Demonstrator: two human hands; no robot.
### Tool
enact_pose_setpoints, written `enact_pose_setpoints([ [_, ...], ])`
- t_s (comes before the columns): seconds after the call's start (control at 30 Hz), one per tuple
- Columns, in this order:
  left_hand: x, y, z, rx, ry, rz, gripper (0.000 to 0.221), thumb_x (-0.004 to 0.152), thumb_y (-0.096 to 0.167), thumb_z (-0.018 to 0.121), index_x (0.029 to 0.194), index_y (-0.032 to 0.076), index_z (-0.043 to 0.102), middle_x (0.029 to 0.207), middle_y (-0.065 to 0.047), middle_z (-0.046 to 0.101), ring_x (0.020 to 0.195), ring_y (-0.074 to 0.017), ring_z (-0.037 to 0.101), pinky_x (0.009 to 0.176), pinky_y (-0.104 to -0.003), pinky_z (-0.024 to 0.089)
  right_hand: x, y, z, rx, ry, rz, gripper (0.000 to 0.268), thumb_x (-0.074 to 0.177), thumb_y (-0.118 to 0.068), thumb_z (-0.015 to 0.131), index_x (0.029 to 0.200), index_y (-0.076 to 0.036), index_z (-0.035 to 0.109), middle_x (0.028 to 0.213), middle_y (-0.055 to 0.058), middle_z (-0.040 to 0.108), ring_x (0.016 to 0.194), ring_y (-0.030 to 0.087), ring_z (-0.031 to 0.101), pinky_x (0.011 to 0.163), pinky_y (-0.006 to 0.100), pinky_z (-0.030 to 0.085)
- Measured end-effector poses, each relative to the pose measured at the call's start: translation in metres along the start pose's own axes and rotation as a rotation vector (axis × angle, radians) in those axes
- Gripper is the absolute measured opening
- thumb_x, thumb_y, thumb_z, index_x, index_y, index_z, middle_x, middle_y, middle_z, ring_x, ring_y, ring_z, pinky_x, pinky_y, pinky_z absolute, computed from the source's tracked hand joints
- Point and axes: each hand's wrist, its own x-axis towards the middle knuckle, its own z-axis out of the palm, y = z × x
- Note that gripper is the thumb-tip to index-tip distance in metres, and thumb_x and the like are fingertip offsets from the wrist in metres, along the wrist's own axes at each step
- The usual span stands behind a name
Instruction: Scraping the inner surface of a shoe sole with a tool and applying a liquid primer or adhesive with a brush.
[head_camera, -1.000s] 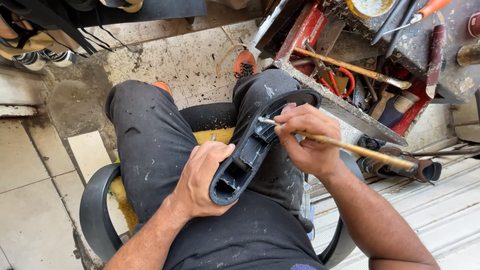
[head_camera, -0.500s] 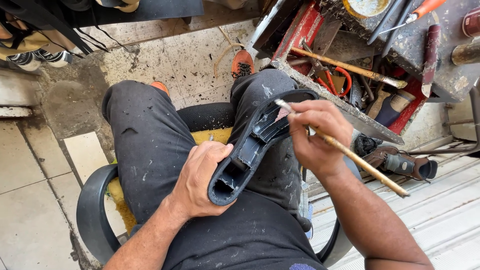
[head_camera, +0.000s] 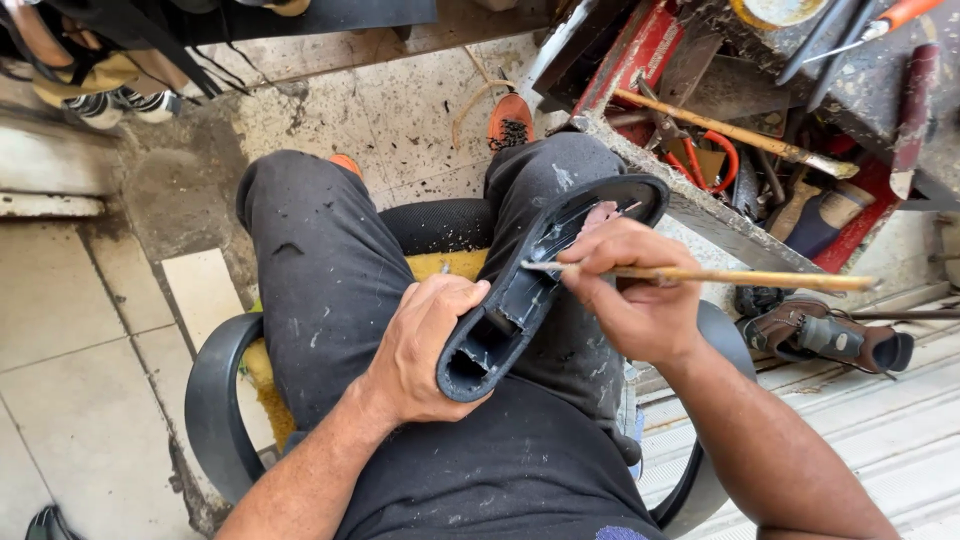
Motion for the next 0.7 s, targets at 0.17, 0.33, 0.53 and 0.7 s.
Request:
enact_pose_setpoints([
  [0.17, 0.000, 0.006, -0.004, -0.007, 0.016, 0.024, 0.071, 0.062, 0.024, 0.081, 0.126, 0.000, 0.061, 0.104, -0.012, 0.068, 0.103, -0.0366, 0.068, 0.085, -0.045, 0.052, -0.008, -0.033, 0.003, 0.145, -0.150, 0.099, 0.018, 0.081, 0.004, 0.079, 0.073, -0.006, 0.066, 0.082, 0.016, 0.076, 0.072, 0.027, 0.074, 0.070, 0.035, 0.058],
  [0.33, 0.013, 0.007, -0.014, -0.102, -0.074, 0.081, 0.071, 0.080, 0.029, 0.074, 0.137, -0.006, 0.048, 0.126, -0.024, 0.062, 0.113, -0.0431, 0.065, 0.105, -0.056, 0.051, 0.046, -0.038, -0.070, -0.222, 0.197, -0.093, 0.019, 0.099, 0.000, 0.071, 0.085, -0.006, 0.059, 0.088, 0.015, 0.065, 0.083, 0.025, 0.065, 0.082, 0.035, 0.054],
  [0.53, 0.029, 0.005, -0.001, -0.113, -0.033, 0.065, 0.073, 0.069, 0.007, 0.077, 0.136, -0.005, 0.050, 0.127, -0.024, 0.064, 0.118, -0.0413, 0.067, 0.106, -0.049, 0.056, 0.132, 0.043, -0.170, -0.436, 0.343, 0.043, 0.017, 0.090, 0.014, 0.076, 0.093, -0.002, 0.070, 0.086, 0.013, 0.068, 0.072, 0.018, 0.071, 0.064, 0.026, 0.065],
  [0.7, 0.027, 0.003, 0.007, -0.062, -0.045, 0.109, 0.071, 0.074, 0.016, 0.077, 0.134, -0.009, 0.049, 0.122, -0.026, 0.064, 0.112, -0.0416, 0.068, 0.103, -0.051, 0.056, 0.166, 0.085, -0.177, -0.685, 0.188, 0.187, 0.015, 0.092, 0.001, 0.076, 0.088, -0.012, 0.071, 0.087, 0.004, 0.069, 0.076, 0.011, 0.064, 0.068, 0.023, 0.061],
])
